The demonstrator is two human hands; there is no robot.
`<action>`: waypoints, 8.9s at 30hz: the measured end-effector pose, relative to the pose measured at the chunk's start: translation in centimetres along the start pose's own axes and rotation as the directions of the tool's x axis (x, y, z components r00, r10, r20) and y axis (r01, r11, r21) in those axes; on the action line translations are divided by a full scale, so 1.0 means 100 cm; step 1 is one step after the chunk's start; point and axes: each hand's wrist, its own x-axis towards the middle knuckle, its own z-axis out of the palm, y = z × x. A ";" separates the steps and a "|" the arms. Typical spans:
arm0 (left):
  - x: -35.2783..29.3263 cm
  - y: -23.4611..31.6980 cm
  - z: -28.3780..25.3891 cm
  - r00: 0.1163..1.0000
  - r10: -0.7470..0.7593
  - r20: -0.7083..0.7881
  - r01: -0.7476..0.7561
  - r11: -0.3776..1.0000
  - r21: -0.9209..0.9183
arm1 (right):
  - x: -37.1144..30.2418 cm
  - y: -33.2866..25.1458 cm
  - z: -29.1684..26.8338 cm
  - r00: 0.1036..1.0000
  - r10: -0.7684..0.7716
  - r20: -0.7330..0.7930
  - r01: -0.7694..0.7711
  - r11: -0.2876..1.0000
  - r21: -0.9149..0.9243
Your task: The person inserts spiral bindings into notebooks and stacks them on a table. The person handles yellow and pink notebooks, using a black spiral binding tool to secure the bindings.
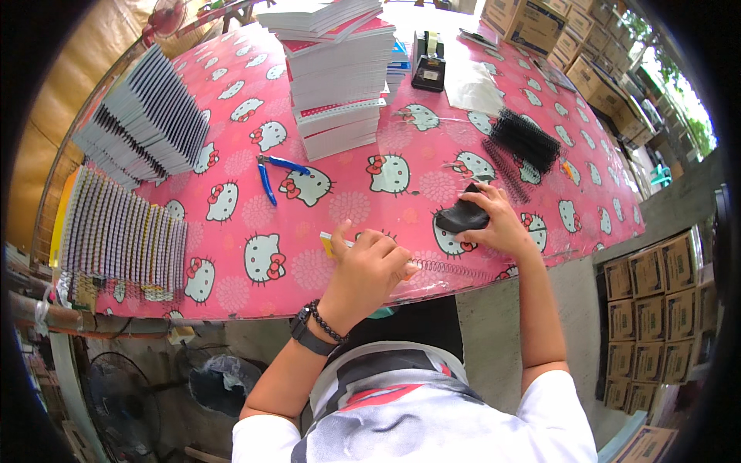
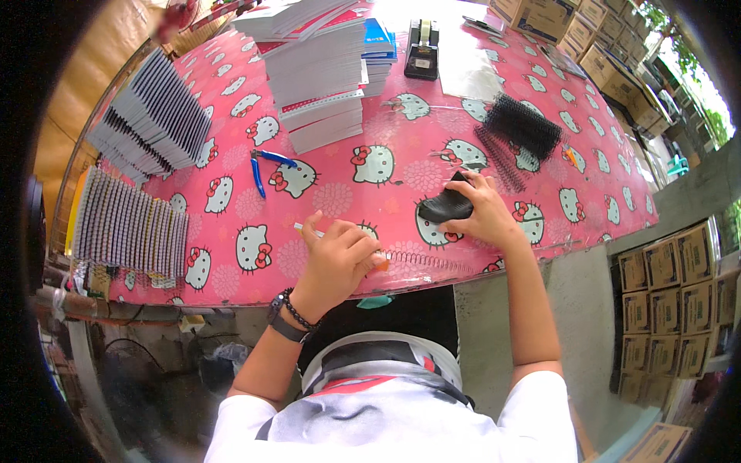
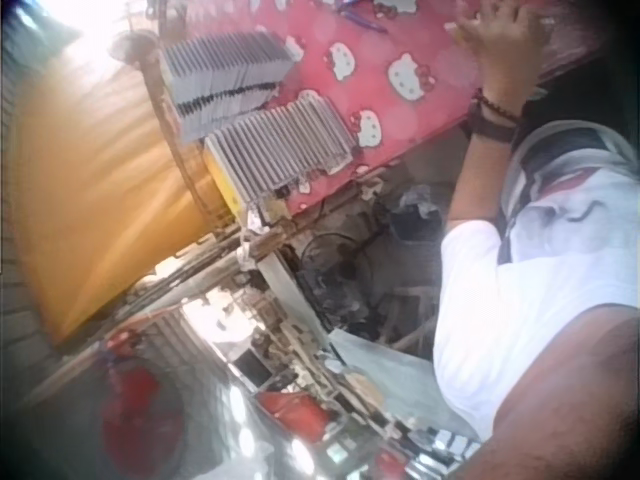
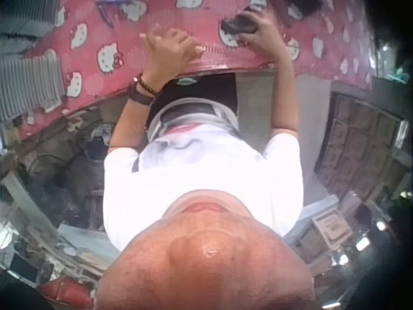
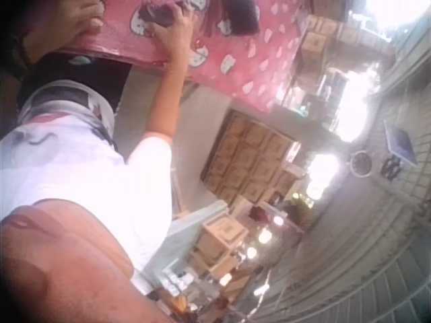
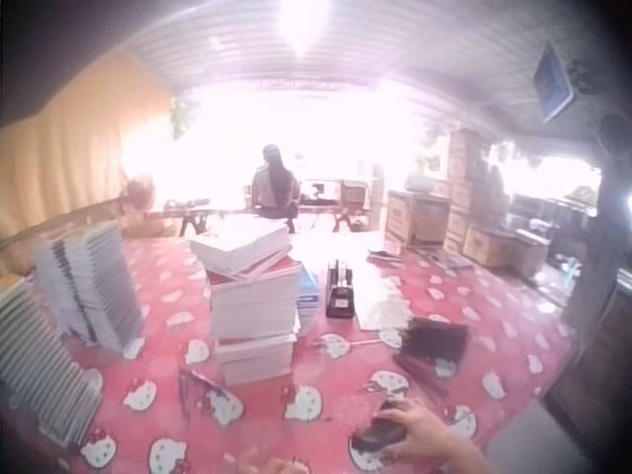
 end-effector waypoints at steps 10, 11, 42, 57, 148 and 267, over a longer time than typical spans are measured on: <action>-0.015 -0.028 -0.010 0.995 -0.053 -0.087 0.047 0.997 -0.069 | 0.006 -0.060 0.018 0.951 -0.056 0.306 -0.135 0.811 0.569; -0.014 -0.030 -0.010 0.994 -0.049 -0.096 0.042 0.997 -0.066 | 0.007 -0.064 0.015 0.954 -0.149 0.260 -0.089 0.688 0.721; -0.035 -0.054 0.005 0.874 -0.475 0.102 0.398 0.580 -0.711 | 0.041 -0.100 0.038 0.944 -0.232 0.234 -0.087 0.509 0.857; -0.035 -0.054 0.011 0.862 -0.495 0.109 0.405 0.543 -0.735 | 0.057 -0.110 0.046 0.972 -0.077 0.220 -0.050 0.854 0.518; 0.049 -0.086 -0.185 0.799 -0.505 -0.327 0.055 0.603 -0.796 | 0.035 -0.073 0.078 0.996 0.075 -0.051 -0.049 0.920 0.390; 0.121 -0.097 -0.069 0.706 -0.596 -0.381 0.157 0.658 -0.737 | 0.196 -0.083 -0.048 0.975 0.158 -0.156 0.067 0.458 0.886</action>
